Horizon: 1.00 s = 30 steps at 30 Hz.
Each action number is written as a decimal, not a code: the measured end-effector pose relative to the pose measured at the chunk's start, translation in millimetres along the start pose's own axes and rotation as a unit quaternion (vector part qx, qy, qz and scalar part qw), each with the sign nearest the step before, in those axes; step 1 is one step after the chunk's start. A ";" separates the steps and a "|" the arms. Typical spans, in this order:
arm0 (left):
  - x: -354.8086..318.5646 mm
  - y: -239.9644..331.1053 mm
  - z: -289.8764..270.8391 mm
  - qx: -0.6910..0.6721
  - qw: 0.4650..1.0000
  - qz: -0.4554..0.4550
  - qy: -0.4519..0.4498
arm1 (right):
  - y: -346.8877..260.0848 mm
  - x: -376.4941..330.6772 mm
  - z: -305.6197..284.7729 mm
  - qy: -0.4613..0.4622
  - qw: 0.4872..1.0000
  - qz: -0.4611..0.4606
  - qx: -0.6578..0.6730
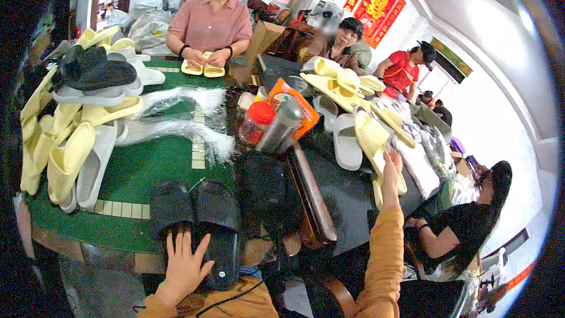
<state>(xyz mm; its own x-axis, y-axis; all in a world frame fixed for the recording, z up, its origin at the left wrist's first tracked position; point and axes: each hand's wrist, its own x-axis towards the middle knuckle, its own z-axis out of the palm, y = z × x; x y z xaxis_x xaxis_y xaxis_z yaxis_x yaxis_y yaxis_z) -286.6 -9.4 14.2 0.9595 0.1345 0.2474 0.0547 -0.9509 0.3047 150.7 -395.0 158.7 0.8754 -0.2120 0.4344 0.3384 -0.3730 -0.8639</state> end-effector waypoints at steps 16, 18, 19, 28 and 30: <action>-0.6 0.6 0.4 0.005 1.000 0.013 0.024 | -16.1 -30.8 -21.2 -0.107 0.990 0.042 -0.080; -1.4 -2.1 2.3 0.001 1.000 0.009 0.019 | -36.6 -55.4 -25.3 -0.157 0.984 0.053 -0.057; -0.8 -1.4 1.2 -0.001 1.000 0.010 0.024 | -33.9 -62.6 -29.8 -0.164 0.984 0.054 -0.048; 1.9 2.2 -1.6 -0.041 0.999 0.022 0.019 | -72.7 -151.1 -67.7 -0.297 0.947 0.068 -0.105; 2.1 -0.3 -4.8 -0.046 0.999 0.014 0.015 | -71.0 -159.4 -66.2 -0.294 0.945 0.080 -0.120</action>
<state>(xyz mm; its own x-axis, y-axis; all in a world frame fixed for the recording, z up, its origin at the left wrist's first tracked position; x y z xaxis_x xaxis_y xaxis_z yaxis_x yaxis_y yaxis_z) -285.9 -7.5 19.1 0.9518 0.1170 0.2835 0.0003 -0.9247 0.3808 -35.8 -394.5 167.7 0.9731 0.2289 0.0259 0.1593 -0.5871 -0.7937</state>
